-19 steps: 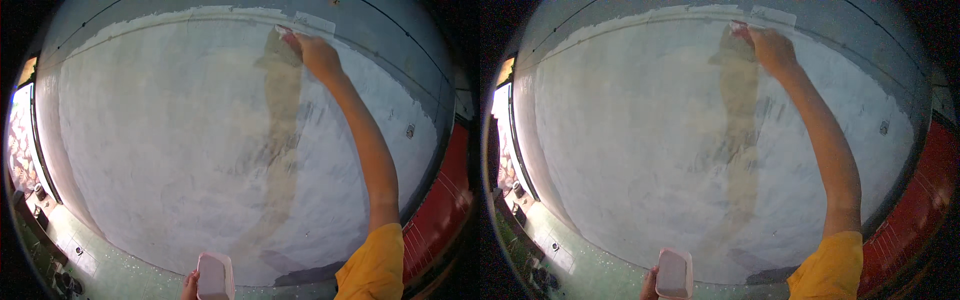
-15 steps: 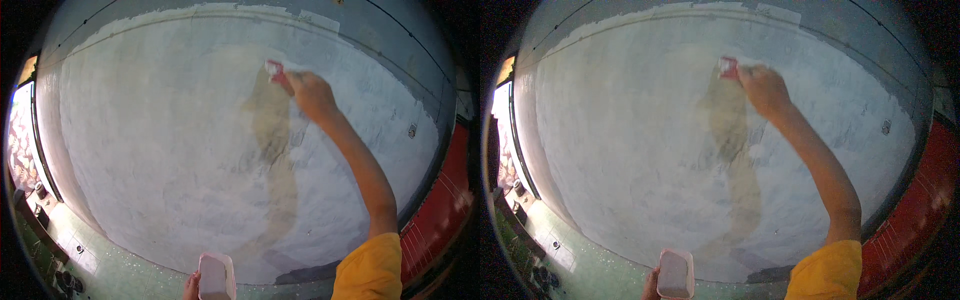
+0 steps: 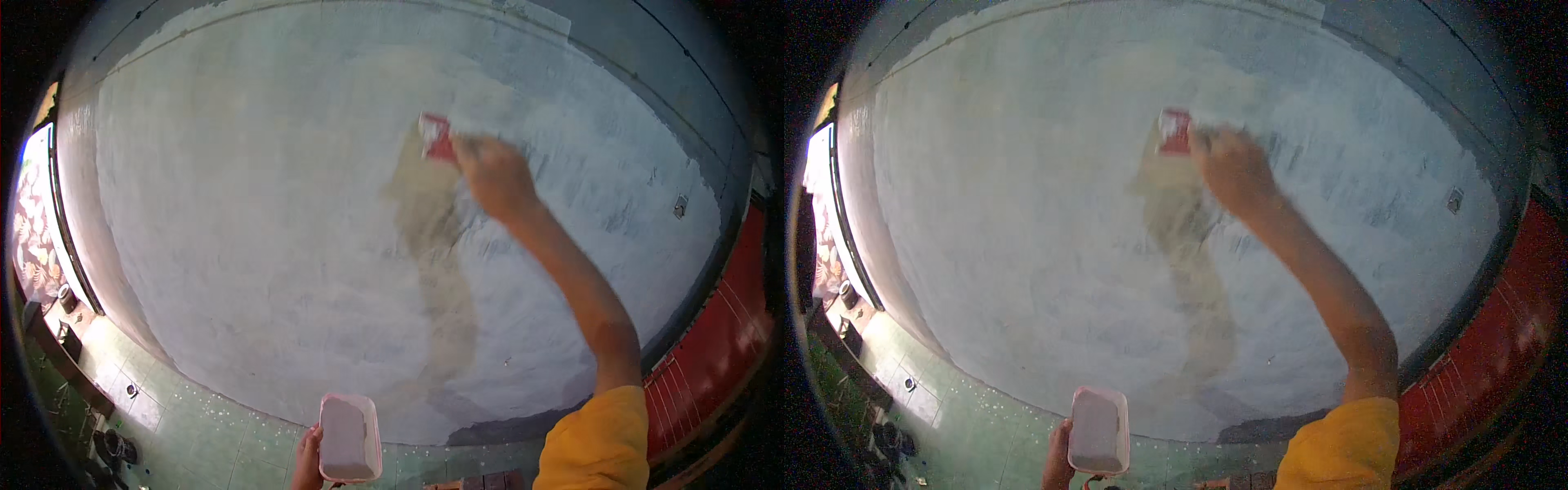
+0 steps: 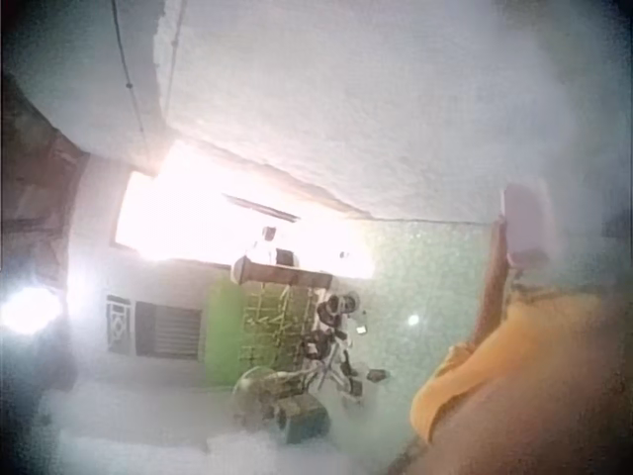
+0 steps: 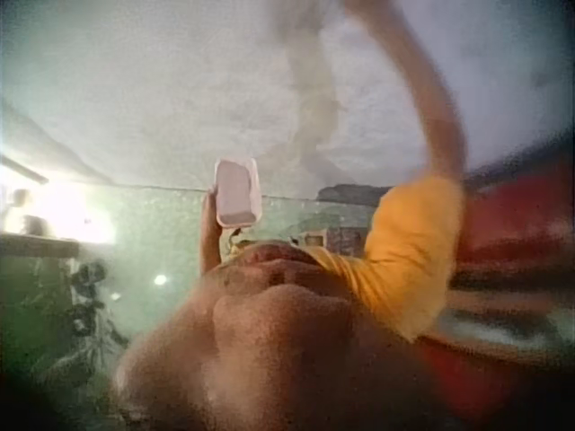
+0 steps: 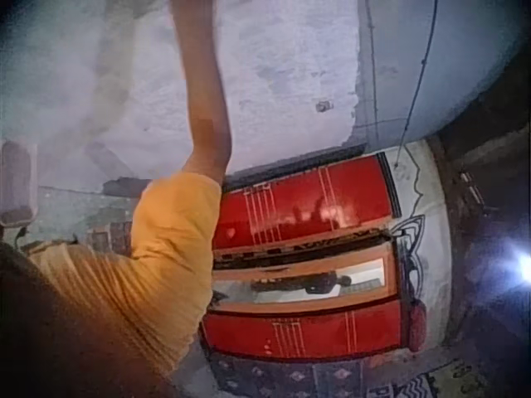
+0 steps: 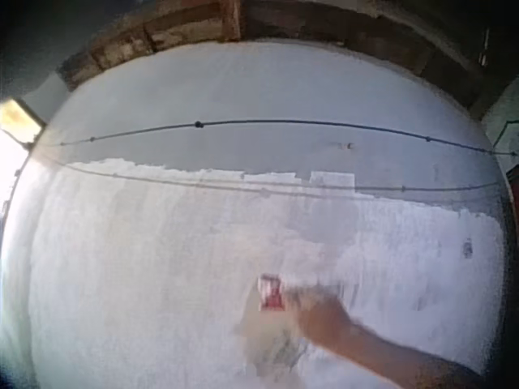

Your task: The person applies a white substance from a container onto a wall using a spatula.

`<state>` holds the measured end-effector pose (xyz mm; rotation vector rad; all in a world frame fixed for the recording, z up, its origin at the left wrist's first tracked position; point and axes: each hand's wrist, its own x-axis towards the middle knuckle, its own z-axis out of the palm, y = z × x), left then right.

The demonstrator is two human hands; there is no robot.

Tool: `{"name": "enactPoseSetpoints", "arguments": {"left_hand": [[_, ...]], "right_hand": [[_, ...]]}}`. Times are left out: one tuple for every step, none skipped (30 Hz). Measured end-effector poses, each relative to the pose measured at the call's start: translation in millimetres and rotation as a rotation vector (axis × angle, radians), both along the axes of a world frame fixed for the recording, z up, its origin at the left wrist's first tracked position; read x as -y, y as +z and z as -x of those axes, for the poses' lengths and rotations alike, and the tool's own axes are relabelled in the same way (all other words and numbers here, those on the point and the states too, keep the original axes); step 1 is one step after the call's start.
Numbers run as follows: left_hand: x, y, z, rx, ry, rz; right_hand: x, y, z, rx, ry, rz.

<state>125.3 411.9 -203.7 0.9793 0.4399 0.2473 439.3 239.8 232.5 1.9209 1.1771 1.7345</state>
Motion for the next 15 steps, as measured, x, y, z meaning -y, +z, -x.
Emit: {"name": "enactPoseSetpoints", "arguments": {"left_hand": [[-1, 1, 1, 0.023, 0.0, -0.029], [-1, 1, 4, 0.012, -0.002, -0.029], [-3, 0, 5, 0.034, -0.028, 0.027], [-4, 0, 4, 0.051, -0.054, 0.087], [-6, 3, 1, 0.031, -0.063, 0.091], [-9, 8, 0, 0.045, -0.071, 0.036], [-11, 11, 2, 0.052, -0.068, -0.013], [-12, 10, 3, 0.083, -0.044, 0.017], [-11, 7, 3, 0.108, -0.025, 0.051], [-11, 3, 1, 0.101, 0.009, 0.033], [-10, 2, -1, 0.089, 0.045, 0.015], [-9, 8, -6, 0.124, 0.073, -0.017], [-9, 11, -10, 0.158, 0.099, -0.049], [-9, 20, -10, 0.16, 0.09, -0.05], [-13, 29, -16, 0.172, 0.083, -0.054]], "right_hand": [[2, -24, 10, -0.011, 0.028, 0.022], [5, -44, 19, -0.024, 0.056, 0.042], [9, -60, 26, -0.036, 0.049, 0.044], [12, -76, 29, -0.129, 0.091, 0.038], [16, -89, 31, -0.223, 0.132, 0.03], [18, -106, 28, -0.344, 0.135, -0.012], [14, -116, 40, -0.379, 0.14, 0.001], [7, -124, 58, -0.647, 0.16, -0.133], [5, -138, 72, -0.921, 0.159, -0.266], [7, -162, 79, -0.972, 0.156, -0.248], [11, -186, 85, -1.303, 0.381, -0.461], [12, -208, 91, -1.62, 0.599, -0.705], [10, -232, 104, -1.679, 0.576, -0.708], [8, -255, 121, -1.92, 0.629, -0.91], [2, -273, 132, -2.145, 0.675, -1.125]]}}
